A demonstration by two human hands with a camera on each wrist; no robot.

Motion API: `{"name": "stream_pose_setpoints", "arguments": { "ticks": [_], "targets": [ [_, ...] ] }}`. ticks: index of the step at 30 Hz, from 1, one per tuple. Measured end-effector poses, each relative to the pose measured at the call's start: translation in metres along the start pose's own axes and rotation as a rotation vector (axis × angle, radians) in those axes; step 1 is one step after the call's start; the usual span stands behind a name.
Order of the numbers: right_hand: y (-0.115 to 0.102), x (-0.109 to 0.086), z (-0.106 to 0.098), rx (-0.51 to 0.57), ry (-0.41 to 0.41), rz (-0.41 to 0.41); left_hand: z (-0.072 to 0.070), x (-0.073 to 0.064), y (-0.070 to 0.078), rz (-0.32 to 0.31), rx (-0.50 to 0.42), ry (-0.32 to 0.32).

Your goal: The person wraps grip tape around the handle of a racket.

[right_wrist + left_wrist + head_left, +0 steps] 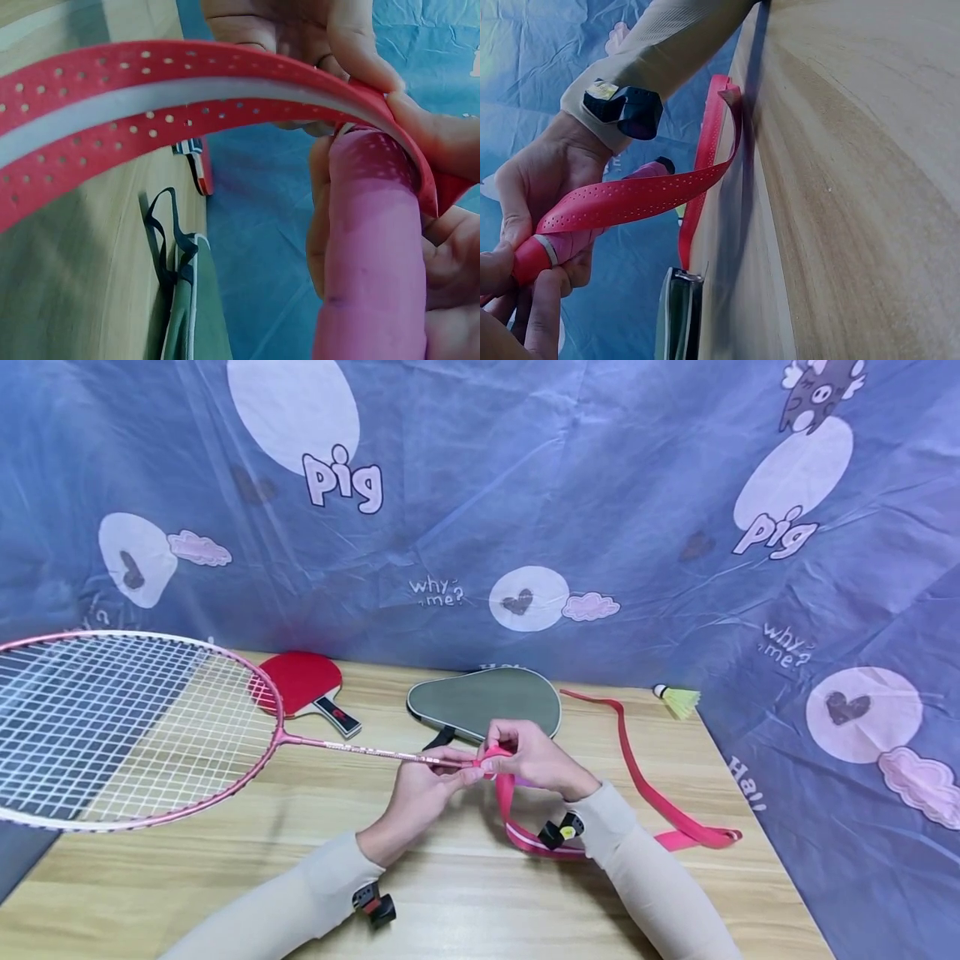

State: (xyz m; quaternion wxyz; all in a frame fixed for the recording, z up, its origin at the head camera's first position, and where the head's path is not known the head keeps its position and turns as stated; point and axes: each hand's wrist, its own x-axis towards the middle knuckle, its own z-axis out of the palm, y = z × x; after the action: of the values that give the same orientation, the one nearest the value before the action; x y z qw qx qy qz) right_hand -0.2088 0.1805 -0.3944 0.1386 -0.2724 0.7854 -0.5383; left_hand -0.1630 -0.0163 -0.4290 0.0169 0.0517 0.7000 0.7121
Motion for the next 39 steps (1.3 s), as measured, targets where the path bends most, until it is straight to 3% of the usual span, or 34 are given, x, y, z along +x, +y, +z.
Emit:
{"name": "stream_pose_setpoints", "arguments": {
  "ticks": [13, 18, 24, 29, 33, 39],
  "targets": [
    [0.000, 0.000, -0.007, -0.023, -0.075, 0.044, -0.005, -0.001, 0.004, -0.033, -0.055, -0.055],
    [0.001, -0.001, -0.011, -0.015, -0.134, 0.027, -0.007, 0.000, 0.004, -0.021, -0.012, -0.080],
    [0.004, -0.002, -0.012, 0.105, -0.167, -0.009, -0.008, -0.001, 0.006, 0.000, 0.022, -0.109],
    [0.005, -0.001, -0.012, 0.044, -0.137, 0.018, -0.009, 0.000, 0.006, 0.011, 0.056, -0.158],
    [0.004, -0.001, -0.012, 0.004, -0.129, 0.058, -0.009, 0.001, 0.005, 0.000, -0.005, -0.192],
    [0.004, 0.001, -0.008, 0.025, -0.099, 0.085, -0.009, 0.003, 0.004, -0.020, -0.137, -0.192]
  ]
}}
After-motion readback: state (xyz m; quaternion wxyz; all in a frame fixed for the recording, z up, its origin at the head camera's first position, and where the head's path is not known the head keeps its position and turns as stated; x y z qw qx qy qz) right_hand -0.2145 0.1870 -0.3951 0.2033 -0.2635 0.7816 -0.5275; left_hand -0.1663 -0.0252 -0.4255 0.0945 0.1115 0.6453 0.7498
